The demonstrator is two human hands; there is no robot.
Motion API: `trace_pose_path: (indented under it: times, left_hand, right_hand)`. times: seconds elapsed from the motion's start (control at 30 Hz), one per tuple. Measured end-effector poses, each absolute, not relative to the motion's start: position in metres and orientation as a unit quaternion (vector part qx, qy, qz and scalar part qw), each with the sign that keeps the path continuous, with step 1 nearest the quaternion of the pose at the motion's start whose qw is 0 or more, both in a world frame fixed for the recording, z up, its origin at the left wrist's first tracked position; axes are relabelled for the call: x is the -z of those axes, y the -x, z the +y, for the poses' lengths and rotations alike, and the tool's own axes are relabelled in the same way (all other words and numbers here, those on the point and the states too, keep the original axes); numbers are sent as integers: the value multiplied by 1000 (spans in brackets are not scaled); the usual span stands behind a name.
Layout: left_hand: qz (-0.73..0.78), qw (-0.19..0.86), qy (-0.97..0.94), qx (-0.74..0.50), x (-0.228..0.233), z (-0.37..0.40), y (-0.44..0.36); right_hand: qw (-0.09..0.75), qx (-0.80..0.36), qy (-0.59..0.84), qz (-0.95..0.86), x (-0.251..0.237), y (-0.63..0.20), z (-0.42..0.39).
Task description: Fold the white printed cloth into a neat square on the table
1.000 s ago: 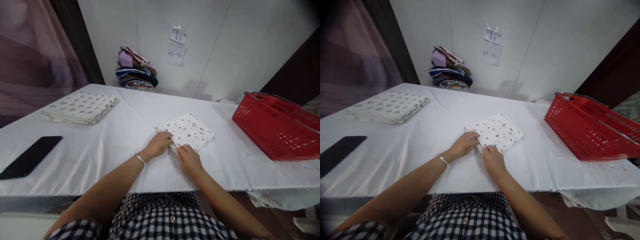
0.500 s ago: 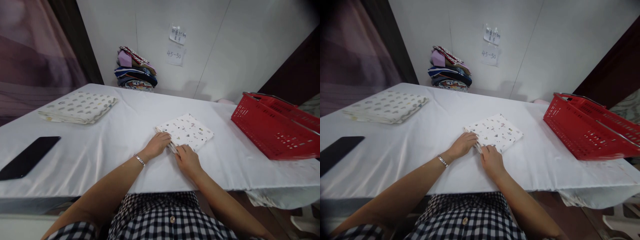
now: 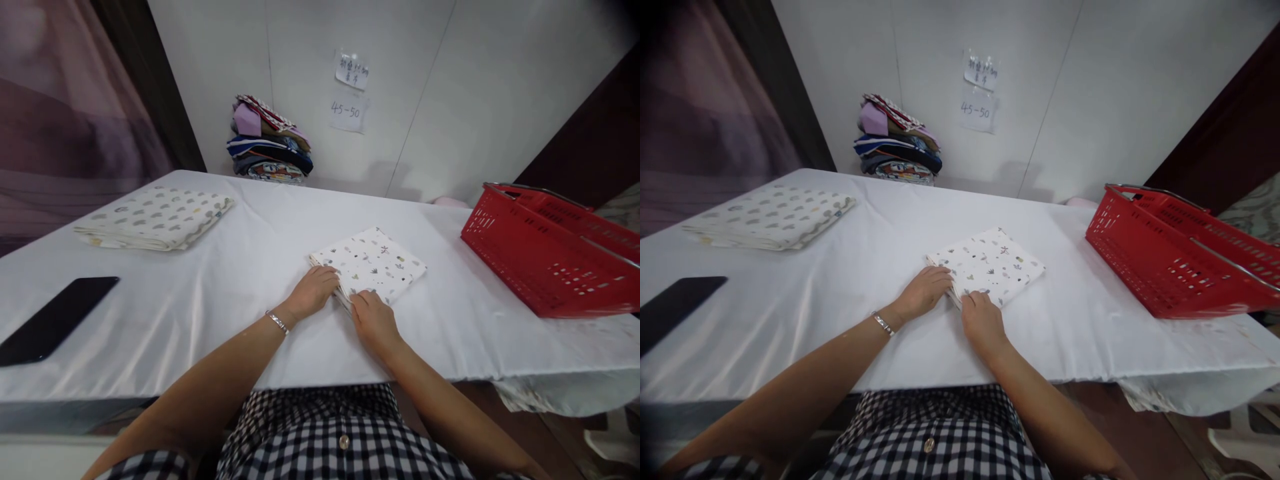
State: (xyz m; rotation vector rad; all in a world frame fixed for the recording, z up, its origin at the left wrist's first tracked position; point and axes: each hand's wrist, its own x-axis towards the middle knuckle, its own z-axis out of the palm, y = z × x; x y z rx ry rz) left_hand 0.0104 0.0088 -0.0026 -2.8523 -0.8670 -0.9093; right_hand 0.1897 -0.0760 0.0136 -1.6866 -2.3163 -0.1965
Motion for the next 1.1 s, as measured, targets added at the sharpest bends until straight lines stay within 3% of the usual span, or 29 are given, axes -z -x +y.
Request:
trace_pose_path:
  times: [0.53, 0.9, 1.1]
  left_hand:
    - [-307, -21, 902, 303, 5, 15, 2]
    - [-317, -40, 899, 299, 3, 19, 2]
    - [-326, -33, 899, 292, 3, 20, 1]
  right_hand:
    - [140, 58, 559, -815, -11, -193, -82]
    - [226, 90, 511, -824, 0, -201, -80]
    - [216, 100, 493, -837, 1, -200, -79]
